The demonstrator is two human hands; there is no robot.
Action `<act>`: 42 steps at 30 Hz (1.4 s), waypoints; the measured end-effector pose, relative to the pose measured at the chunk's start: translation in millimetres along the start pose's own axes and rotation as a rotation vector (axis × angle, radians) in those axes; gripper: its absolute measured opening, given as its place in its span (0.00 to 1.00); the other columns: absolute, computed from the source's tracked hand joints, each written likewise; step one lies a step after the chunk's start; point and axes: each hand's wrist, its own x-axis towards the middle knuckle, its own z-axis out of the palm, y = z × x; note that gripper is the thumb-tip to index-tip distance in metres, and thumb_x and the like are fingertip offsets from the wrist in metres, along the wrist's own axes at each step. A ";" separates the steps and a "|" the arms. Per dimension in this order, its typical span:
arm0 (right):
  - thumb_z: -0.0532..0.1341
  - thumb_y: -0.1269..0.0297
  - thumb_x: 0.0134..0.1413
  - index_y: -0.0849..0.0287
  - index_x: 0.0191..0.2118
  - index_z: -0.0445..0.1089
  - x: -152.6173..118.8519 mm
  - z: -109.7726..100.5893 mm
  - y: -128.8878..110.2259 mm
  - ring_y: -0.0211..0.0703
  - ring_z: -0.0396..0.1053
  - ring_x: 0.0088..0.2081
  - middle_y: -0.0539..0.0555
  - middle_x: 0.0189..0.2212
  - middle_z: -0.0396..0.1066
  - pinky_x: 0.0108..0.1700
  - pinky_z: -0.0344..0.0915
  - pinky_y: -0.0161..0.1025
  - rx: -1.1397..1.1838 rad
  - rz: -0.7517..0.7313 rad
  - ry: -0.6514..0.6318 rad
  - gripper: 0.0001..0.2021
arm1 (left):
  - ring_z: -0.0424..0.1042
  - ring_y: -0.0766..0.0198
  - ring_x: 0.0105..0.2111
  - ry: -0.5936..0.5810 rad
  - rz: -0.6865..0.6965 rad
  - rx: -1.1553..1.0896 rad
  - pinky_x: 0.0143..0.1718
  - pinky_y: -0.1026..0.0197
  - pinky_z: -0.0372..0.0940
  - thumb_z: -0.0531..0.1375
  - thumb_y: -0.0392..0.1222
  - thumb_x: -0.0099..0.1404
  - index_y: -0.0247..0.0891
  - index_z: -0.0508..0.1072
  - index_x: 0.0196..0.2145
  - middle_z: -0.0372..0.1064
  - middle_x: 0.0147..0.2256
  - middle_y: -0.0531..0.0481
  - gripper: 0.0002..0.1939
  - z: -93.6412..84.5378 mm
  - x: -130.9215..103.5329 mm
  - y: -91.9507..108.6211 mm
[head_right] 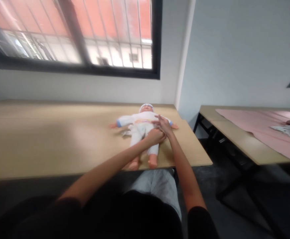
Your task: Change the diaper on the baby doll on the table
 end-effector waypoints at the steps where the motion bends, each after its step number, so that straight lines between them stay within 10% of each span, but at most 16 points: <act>1: 0.59 0.40 0.58 0.59 0.46 0.73 -0.1 -1.3 -2.5 0.40 0.75 0.32 0.55 0.30 0.79 0.36 0.70 0.34 0.040 -0.004 0.038 0.25 | 0.75 0.51 0.37 -0.003 0.018 0.015 0.47 0.49 0.66 0.57 0.35 0.66 0.35 0.78 0.26 0.74 0.27 0.40 0.13 -3.5 0.0 0.6; 7: 0.54 0.50 0.66 0.59 0.34 0.72 5.7 -12.8 -1.4 0.36 0.72 0.26 0.50 0.22 0.73 0.32 0.69 0.32 0.246 0.014 0.377 0.19 | 0.67 0.44 0.57 0.058 -0.079 0.269 0.61 0.42 0.56 0.55 0.47 0.70 0.31 0.76 0.50 0.74 0.50 0.34 0.19 -32.6 -8.6 -8.0; 13: 0.55 0.54 0.66 0.60 0.30 0.71 12.2 -17.3 19.4 0.33 0.66 0.20 0.48 0.17 0.69 0.26 0.64 0.30 0.190 0.032 0.448 0.18 | 0.60 0.46 0.64 -0.029 -0.164 0.243 0.68 0.43 0.46 0.58 0.52 0.68 0.28 0.69 0.59 0.63 0.62 0.31 0.29 -36.2 -17.0 -25.0; 18: 0.55 0.54 0.65 0.59 0.27 0.70 15.0 -19.2 26.5 0.34 0.64 0.18 0.47 0.16 0.68 0.25 0.62 0.31 0.128 0.059 0.457 0.19 | 0.69 0.53 0.57 0.030 -0.200 -0.072 0.68 0.47 0.47 0.56 0.50 0.69 0.38 0.74 0.55 0.74 0.55 0.43 0.21 -47.9 -10.4 -37.7; 25: 0.57 0.52 0.62 0.58 0.24 0.69 18.4 -20.8 36.0 0.36 0.63 0.17 0.46 0.13 0.65 0.23 0.60 0.32 0.022 0.062 0.480 0.19 | 0.75 0.57 0.39 0.507 -0.582 -0.575 0.46 0.54 0.69 0.60 0.45 0.62 0.38 0.74 0.31 0.77 0.35 0.47 0.08 -82.6 -36.8 -116.4; 32: 0.58 0.48 0.58 0.58 0.24 0.67 13.1 -20.4 40.8 0.37 0.61 0.17 0.46 0.11 0.62 0.24 0.59 0.33 -0.089 0.059 0.494 0.19 | 0.62 0.68 0.20 -0.199 -0.676 -0.845 0.22 0.66 0.56 0.75 0.40 0.38 0.38 0.74 0.25 0.66 0.21 0.55 0.16 -105.1 -83.4 -163.3; 42: 0.58 0.52 0.57 0.57 0.23 0.67 3.0 -12.8 33.4 0.40 0.61 0.19 0.47 0.11 0.61 0.26 0.59 0.36 -0.135 0.080 0.511 0.17 | 0.68 0.63 0.21 -0.013 -0.824 -0.845 0.25 0.64 0.61 0.72 0.45 0.44 0.37 0.73 0.20 0.71 0.19 0.50 0.13 -101.3 -94.7 -174.6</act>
